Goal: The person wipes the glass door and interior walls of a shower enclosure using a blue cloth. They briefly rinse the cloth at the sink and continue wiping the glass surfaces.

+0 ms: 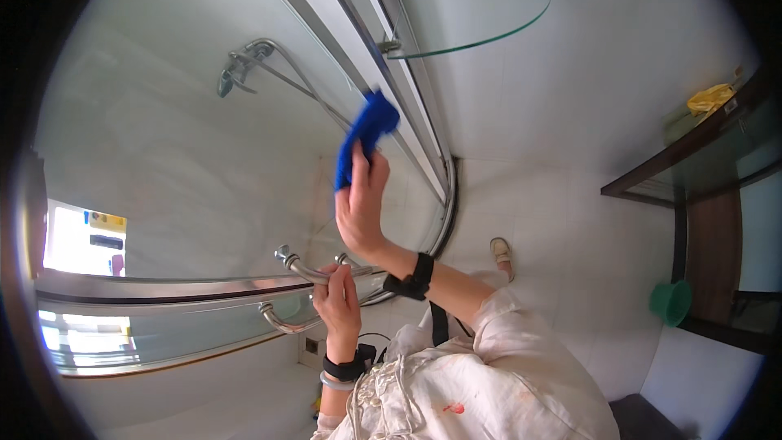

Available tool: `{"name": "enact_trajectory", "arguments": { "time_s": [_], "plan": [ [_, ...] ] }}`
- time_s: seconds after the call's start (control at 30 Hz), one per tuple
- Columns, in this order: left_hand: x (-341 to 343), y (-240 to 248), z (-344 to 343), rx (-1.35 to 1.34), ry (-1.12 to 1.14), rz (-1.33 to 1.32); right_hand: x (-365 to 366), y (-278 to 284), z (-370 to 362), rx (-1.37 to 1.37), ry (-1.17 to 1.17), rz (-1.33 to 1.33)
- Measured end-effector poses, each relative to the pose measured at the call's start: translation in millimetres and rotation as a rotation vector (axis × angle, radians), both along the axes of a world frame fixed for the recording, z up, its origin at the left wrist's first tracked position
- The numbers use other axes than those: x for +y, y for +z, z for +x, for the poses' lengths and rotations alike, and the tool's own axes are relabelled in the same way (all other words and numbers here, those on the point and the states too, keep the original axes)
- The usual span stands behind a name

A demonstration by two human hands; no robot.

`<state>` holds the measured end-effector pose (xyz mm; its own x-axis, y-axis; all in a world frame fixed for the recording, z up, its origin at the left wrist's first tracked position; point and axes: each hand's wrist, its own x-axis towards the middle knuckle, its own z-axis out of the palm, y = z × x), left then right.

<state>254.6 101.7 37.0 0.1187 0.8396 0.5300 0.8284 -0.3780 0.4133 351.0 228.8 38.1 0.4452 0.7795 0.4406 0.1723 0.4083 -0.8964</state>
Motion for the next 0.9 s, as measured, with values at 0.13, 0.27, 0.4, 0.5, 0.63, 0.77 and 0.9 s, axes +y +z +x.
{"name": "enact_trajectory", "arguments": {
  "time_s": [0.13,0.27,0.4,0.5,0.63,0.77,0.9],
  "plan": [
    [-3,-2,0,-0.009,0.005,0.041,50,10,29,-0.119,-0.145,0.187],
    [5,6,6,-0.019,-0.01,0.055,74,-108,34,0.089,-0.282,-0.315],
    [8,7,5,0.014,-0.033,0.051,10,-191,-27,-0.083,-0.238,-0.564],
    [3,3,-3,0.011,-0.042,0.05,-13,-141,-35,-0.011,-0.12,-0.444],
    [6,1,-4,0.027,-0.058,0.063,5,-3,7,-0.064,-0.092,0.007],
    [7,6,3,0.021,-0.051,0.032,16,108,35,-0.191,0.023,0.359],
    [4,10,8,0.034,0.003,-0.003,29,84,40,-0.217,-0.023,0.33]
  ]
}}
